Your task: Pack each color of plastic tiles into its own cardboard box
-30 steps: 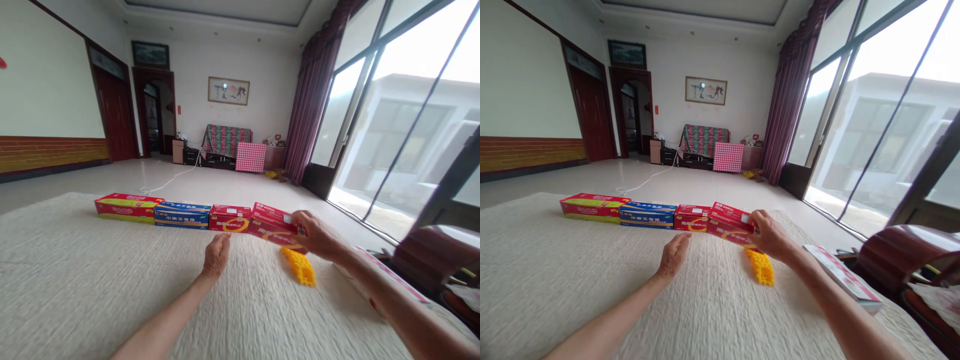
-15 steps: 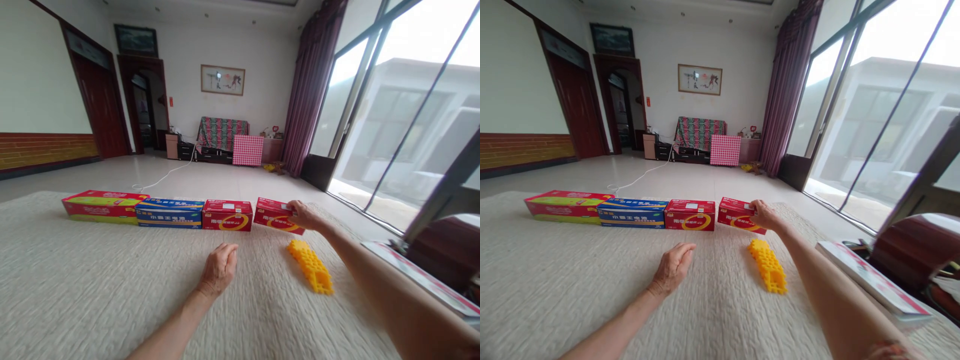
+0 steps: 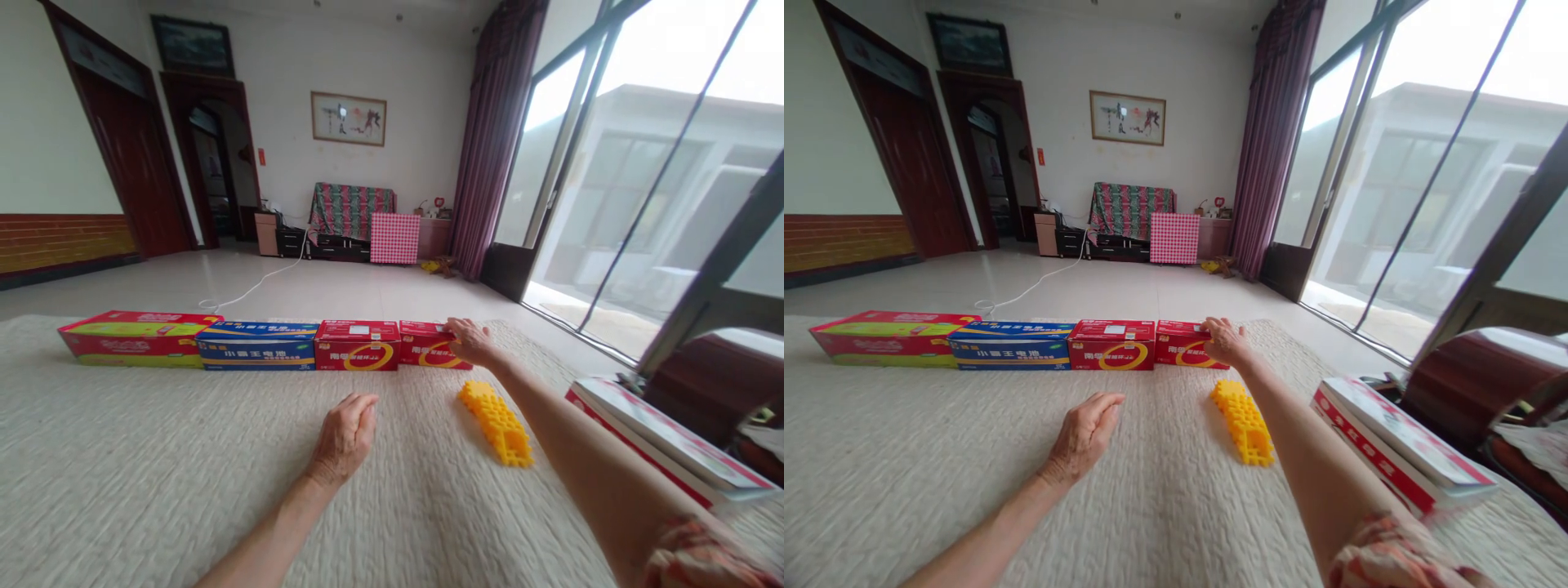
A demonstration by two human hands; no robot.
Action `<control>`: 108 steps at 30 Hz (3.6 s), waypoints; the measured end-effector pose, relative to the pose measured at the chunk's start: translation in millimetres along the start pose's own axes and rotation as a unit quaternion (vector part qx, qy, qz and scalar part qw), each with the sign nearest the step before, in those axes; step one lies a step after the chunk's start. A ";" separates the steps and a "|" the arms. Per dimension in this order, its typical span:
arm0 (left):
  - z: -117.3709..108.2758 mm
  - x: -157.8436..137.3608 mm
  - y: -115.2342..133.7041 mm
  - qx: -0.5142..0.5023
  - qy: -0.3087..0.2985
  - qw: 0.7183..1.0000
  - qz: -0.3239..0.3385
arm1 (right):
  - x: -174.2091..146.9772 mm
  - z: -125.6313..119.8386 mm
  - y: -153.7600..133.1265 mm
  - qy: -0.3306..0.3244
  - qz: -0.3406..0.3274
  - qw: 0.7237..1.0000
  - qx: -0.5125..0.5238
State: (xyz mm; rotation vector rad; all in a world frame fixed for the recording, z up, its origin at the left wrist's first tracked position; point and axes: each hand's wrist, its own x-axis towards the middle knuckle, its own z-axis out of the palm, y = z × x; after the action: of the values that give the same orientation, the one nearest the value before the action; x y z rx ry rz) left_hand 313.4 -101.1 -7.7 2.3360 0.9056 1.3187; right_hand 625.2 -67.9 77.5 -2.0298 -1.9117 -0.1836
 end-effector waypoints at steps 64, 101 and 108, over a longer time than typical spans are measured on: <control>-35.1 8.8 9.2 -0.321 -0.037 0.920 -0.223 | -142.3 -53.5 -99.4 -0.111 -0.045 0.947 0.299; -30.3 1.8 16.3 -0.282 -0.017 0.948 -0.148 | -124.9 7.6 -99.5 0.207 0.201 0.882 0.372; -34.4 5.8 13.1 -0.290 -0.032 0.947 -0.133 | -128.4 -10.0 -102.1 0.058 0.150 0.928 0.337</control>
State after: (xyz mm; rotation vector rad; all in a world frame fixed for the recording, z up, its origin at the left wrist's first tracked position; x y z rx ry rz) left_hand 291.3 -108.6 21.3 1.7272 0.6658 1.1862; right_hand 515.1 -188.8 61.4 -1.7380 -1.3108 0.3743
